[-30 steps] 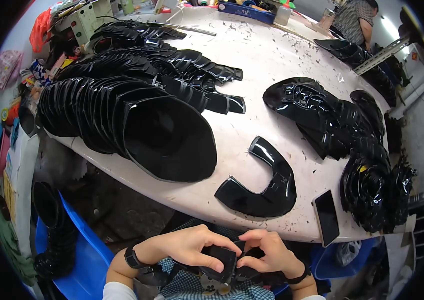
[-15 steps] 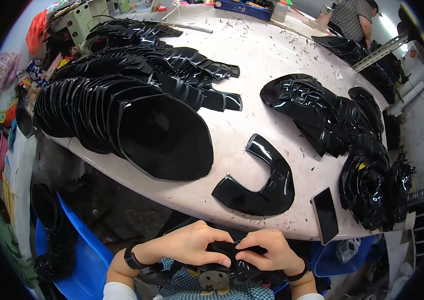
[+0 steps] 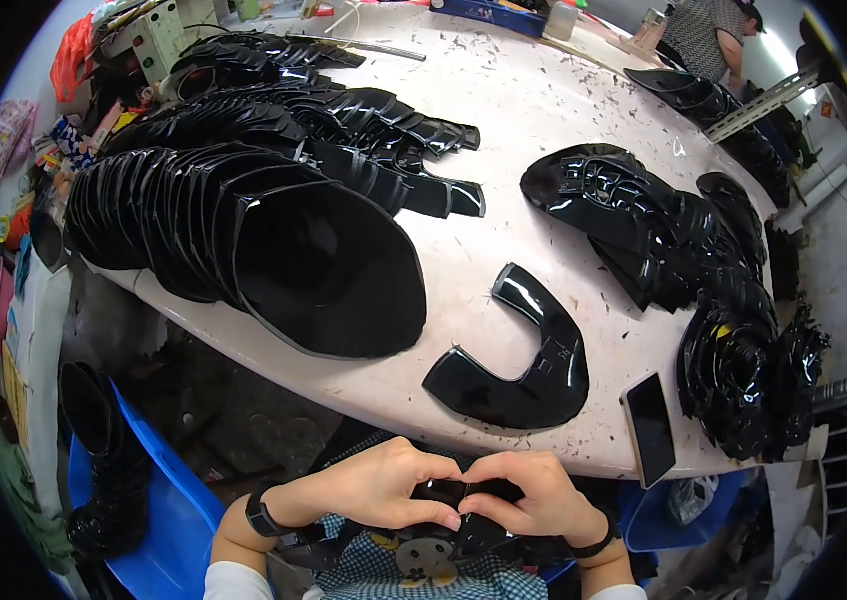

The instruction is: Inspecting and organizing black patent leather shoe upper components at a manufacturing workbench.

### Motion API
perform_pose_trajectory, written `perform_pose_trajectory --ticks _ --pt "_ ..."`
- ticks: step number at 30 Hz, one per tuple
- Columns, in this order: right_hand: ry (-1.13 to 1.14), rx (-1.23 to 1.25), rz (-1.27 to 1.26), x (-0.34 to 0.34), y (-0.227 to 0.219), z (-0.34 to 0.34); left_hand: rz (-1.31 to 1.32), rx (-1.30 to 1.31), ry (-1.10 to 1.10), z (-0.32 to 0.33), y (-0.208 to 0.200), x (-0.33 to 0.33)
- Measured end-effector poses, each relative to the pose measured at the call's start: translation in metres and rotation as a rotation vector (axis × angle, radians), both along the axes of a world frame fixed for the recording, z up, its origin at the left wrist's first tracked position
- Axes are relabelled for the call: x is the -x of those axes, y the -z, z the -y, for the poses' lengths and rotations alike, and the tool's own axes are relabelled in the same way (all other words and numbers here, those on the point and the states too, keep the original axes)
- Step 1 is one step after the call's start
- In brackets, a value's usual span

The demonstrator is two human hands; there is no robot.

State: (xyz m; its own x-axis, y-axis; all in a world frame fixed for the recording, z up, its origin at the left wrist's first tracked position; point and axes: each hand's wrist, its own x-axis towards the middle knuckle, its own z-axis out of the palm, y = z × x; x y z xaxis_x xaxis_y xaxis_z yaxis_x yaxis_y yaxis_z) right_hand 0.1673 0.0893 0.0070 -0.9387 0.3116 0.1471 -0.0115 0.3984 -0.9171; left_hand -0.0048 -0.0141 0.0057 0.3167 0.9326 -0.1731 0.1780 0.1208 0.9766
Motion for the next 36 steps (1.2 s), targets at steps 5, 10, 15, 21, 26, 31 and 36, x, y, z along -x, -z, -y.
perform_pose_trajectory --ticks 5,10,15,21,26,31,36 --pt "0.033 0.066 0.134 -0.002 -0.005 -0.003 -0.024 -0.095 -0.032 -0.002 -0.004 -0.002" --pt "-0.137 -0.02 0.129 0.005 -0.004 -0.019 -0.062 -0.101 -0.027 -0.005 -0.005 0.0" --pt "-0.209 0.188 0.095 0.003 -0.013 -0.021 0.015 -0.002 0.105 -0.016 -0.007 0.001" --pt "-0.251 0.195 0.125 0.003 -0.017 -0.03 0.273 0.378 0.232 -0.026 -0.004 -0.004" --pt "-0.146 0.094 0.136 0.004 -0.013 -0.029 0.196 0.341 0.096 -0.023 0.011 -0.008" --pt "-0.098 -0.048 0.15 0.004 -0.011 -0.028 0.232 0.385 0.093 -0.024 0.013 -0.007" --pt "-0.076 -0.245 0.141 0.005 -0.013 -0.022 0.346 0.4 0.075 -0.021 0.016 -0.014"
